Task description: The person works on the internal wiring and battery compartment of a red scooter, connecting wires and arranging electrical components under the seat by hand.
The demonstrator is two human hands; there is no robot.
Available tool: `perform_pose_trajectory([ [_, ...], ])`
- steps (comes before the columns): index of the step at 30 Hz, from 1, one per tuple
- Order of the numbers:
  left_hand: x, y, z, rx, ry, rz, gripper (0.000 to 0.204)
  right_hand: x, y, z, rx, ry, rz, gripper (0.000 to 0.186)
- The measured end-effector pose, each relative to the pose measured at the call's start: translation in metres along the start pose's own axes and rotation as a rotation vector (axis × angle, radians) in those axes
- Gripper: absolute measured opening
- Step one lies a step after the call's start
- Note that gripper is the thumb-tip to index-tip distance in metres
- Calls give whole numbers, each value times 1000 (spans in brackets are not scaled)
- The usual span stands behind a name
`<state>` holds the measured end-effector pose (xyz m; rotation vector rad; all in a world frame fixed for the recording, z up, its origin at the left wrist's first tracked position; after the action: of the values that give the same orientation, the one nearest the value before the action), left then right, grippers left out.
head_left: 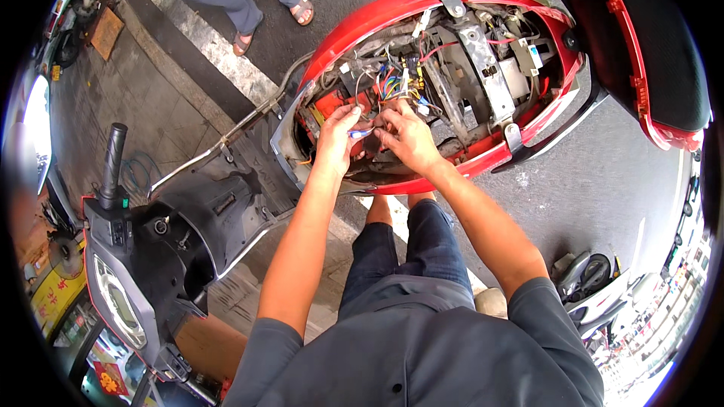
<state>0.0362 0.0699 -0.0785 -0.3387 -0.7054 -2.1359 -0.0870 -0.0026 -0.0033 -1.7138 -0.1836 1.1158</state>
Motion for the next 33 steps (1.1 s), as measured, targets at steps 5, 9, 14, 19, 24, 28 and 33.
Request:
perform_pose_trajectory([
  [5,8,3,-4,0,-75,24,18,4,-1,-9,38,46,-198,24],
  [9,6,3,-7,-13,-62,-28,17,6,12,-8,2,116,-288,22],
  [14,19,9,-8,24,-5,-97,18,20,36,6,281,99,-546,27],
  [19,29,13,-15,-17,-104,-230,22,16,38,6,264,175,-524,21],
  [24,44,38,-31,-10,-99,-590,17,4,53,-1,252,266,-534,14],
  [28,52,59,-30,65,-81,-643,20,-15,45,-22,211,212,-266,18],
  [33,14,66,15,243,-36,-432,29,-18,70,-8,232,248,-160,20],
])
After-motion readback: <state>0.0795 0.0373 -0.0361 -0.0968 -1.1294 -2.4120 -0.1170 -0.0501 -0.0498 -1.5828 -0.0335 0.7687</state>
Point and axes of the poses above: each hand's wrist, its own z-axis away from the middle knuckle, its own x-axis out of the palm, y = z × x, the point moved 9 cm from there along -z, towards the middle knuckle, and after that the axes turned 12 degrees about -x, right-handed, at the moved point
